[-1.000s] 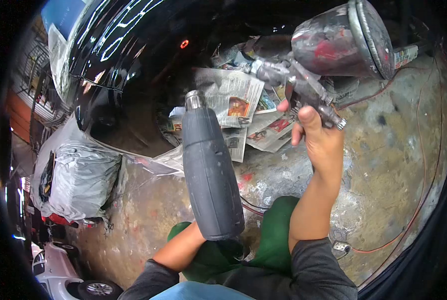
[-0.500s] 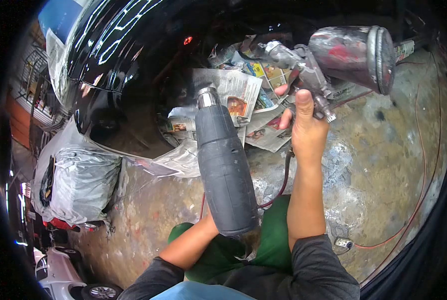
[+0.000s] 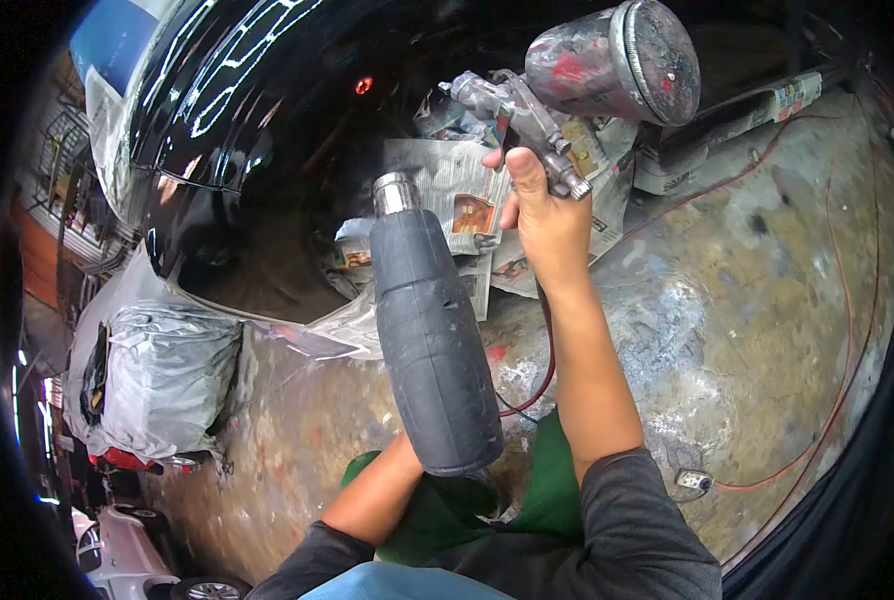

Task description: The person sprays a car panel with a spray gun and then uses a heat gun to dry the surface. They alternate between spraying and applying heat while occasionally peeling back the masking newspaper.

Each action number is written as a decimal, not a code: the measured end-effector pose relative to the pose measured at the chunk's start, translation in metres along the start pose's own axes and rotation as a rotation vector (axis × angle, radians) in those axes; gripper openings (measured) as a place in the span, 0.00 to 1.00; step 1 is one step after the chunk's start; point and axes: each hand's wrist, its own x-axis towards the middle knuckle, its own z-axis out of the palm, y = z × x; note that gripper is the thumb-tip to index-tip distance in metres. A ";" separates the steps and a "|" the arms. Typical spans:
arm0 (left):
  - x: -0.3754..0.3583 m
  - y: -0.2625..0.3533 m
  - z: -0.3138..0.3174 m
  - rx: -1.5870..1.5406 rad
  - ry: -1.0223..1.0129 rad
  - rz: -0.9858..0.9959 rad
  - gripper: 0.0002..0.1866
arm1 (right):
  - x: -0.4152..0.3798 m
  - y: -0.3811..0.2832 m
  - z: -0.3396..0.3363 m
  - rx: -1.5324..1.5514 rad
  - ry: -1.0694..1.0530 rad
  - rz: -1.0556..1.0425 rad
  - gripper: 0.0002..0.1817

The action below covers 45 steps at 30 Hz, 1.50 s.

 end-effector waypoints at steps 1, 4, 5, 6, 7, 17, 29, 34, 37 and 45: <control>-0.001 -0.001 -0.004 0.063 -0.002 0.028 0.20 | 0.002 0.003 0.000 0.000 -0.003 -0.010 0.29; -0.004 0.004 0.003 0.093 -0.038 0.078 0.20 | 0.002 0.009 0.000 0.008 0.027 -0.040 0.29; -0.005 0.007 0.008 0.234 -0.043 0.115 0.20 | 0.002 0.009 -0.001 0.008 0.035 -0.045 0.29; -0.006 0.010 0.013 0.378 -0.046 0.149 0.21 | 0.000 0.007 -0.002 0.009 0.045 -0.048 0.30; -0.007 0.012 0.015 0.522 -0.049 0.182 0.21 | -0.001 0.007 -0.003 0.011 0.056 -0.051 0.30; 0.000 0.006 0.003 0.085 0.035 -0.021 0.20 | 0.002 0.011 -0.005 0.028 0.068 -0.102 0.32; 0.001 0.017 0.015 0.603 0.037 0.064 0.26 | 0.009 0.009 -0.012 0.049 0.130 -0.151 0.29; 0.000 0.012 0.009 0.719 0.115 0.024 0.29 | 0.017 0.009 -0.019 0.160 0.176 -0.189 0.23; -0.003 0.011 0.005 0.817 0.122 0.036 0.30 | 0.020 0.010 -0.022 0.160 0.190 -0.195 0.22; -0.009 0.015 0.001 0.939 0.057 0.124 0.29 | 0.037 0.005 -0.022 0.040 0.203 -0.128 0.29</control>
